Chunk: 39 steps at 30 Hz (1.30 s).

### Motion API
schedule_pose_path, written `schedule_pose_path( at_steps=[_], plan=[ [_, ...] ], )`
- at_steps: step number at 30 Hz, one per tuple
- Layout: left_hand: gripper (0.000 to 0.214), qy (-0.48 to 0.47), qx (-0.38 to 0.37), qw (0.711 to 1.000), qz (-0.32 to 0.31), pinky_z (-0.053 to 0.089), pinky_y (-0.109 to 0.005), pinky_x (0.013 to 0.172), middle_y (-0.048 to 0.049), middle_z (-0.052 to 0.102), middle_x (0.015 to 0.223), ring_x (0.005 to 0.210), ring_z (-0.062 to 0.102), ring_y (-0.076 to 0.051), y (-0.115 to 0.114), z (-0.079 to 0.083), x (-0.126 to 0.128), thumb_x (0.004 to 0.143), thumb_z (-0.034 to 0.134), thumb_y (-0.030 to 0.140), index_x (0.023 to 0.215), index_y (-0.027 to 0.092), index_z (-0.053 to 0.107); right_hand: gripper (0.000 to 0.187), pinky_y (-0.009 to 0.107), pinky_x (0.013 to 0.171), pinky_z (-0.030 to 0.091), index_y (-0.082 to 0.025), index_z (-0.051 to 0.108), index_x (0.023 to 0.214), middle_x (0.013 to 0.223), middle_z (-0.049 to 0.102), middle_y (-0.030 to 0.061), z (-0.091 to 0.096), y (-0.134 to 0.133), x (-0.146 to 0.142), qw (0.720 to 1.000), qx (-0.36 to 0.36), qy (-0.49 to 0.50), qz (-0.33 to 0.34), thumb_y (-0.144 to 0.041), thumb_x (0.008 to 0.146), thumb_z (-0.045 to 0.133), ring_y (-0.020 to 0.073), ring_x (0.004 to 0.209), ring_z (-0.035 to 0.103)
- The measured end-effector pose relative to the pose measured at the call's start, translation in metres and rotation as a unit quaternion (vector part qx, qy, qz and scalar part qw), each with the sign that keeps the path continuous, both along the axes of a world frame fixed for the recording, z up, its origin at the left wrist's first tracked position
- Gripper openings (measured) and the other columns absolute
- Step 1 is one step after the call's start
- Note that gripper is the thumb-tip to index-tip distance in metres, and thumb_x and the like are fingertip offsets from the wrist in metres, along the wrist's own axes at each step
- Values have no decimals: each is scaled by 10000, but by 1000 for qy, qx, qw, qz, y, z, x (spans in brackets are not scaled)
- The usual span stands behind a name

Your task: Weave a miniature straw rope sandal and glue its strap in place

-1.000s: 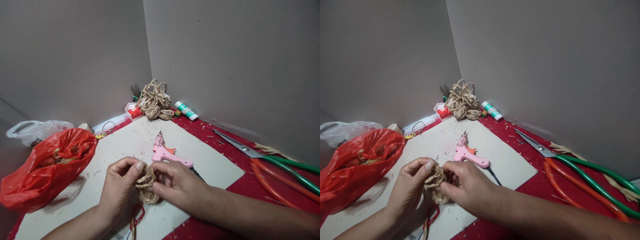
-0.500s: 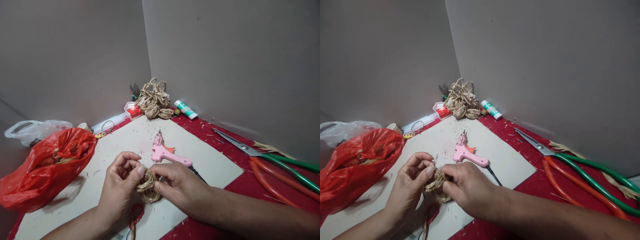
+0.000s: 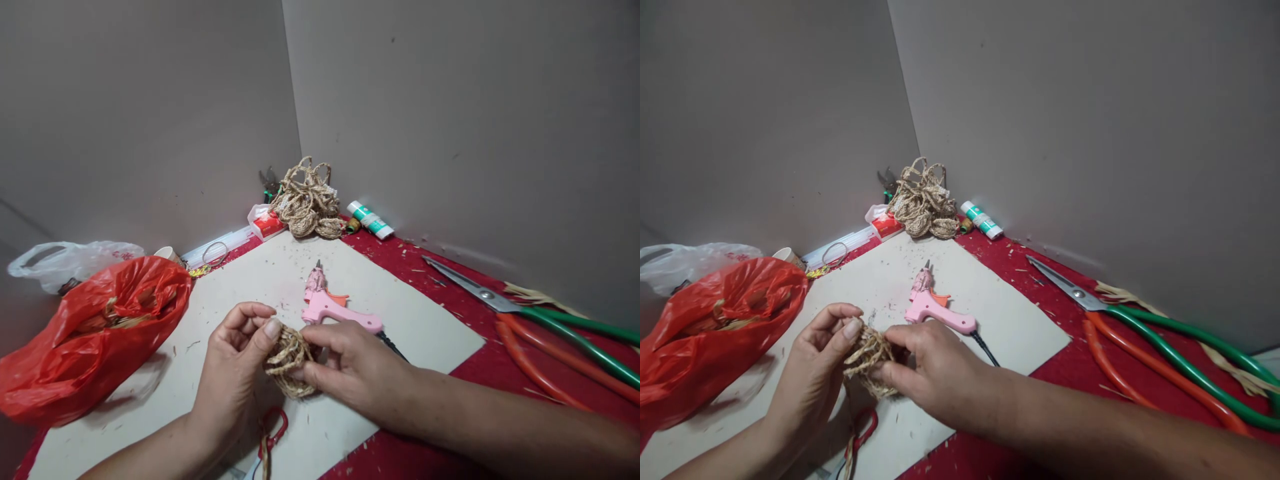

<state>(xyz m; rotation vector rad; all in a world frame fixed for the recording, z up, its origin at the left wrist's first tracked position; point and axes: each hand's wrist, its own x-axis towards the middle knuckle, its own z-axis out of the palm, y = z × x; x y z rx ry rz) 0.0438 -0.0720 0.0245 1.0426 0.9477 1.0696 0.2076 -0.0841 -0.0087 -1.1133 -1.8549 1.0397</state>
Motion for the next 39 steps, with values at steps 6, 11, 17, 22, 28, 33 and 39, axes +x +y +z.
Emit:
schedule_pose_path(
  at_steps=[6,11,17,22,28,33,39],
  plan=[
    [172,-23,-27,999,-31,457,-182,573,11,606,653,582,545,-83,0,2,0,807,710,310,808,154,638,212,208,497,302,-168,517,619,583,434,-52,0,-1,0,996,-42,72,27,-190,828,545,85,549,395],
    [231,-35,26,997,-64,484,-208,756,-53,693,895,803,610,-126,0,1,1,884,611,362,943,161,709,297,210,484,358,-155,571,700,626,501,-35,11,1,0,962,-166,215,-12,-422,766,683,89,549,430],
    [184,-10,13,994,-104,495,-233,769,-54,719,958,815,635,-136,-2,-11,1,871,643,253,1031,195,714,394,201,475,436,-135,612,816,720,558,-7,16,3,0,949,-192,250,-2,-504,726,716,85,566,480],
    [160,-45,-15,997,-63,528,-238,768,-35,738,971,795,663,-124,3,-14,-1,864,654,262,1002,208,717,330,196,504,434,-131,621,853,725,579,-2,15,0,1,952,-188,240,26,-437,765,707,106,630,531],
    [140,-64,-20,997,-26,499,-182,832,-18,736,1020,887,661,-100,4,-7,2,873,647,272,983,210,707,234,214,523,398,-143,623,838,676,594,7,15,-1,3,971,-122,199,-46,-375,850,592,112,599,535],
    [194,-36,3,997,-66,473,-189,858,-28,716,1006,906,631,-111,-3,-18,0,882,631,304,1037,205,693,249,207,534,390,-164,560,728,638,557,-5,7,0,4,990,-37,137,-24,-285,923,462,100,572,499],
    [216,-12,22,996,-90,471,-246,824,-47,693,990,876,614,-139,-6,-31,-2,916,572,319,1064,199,672,253,188,524,398,-171,552,738,638,558,-17,1,1,4,994,-9,112,-6,-242,945,424,90,552,510]
  ],
)
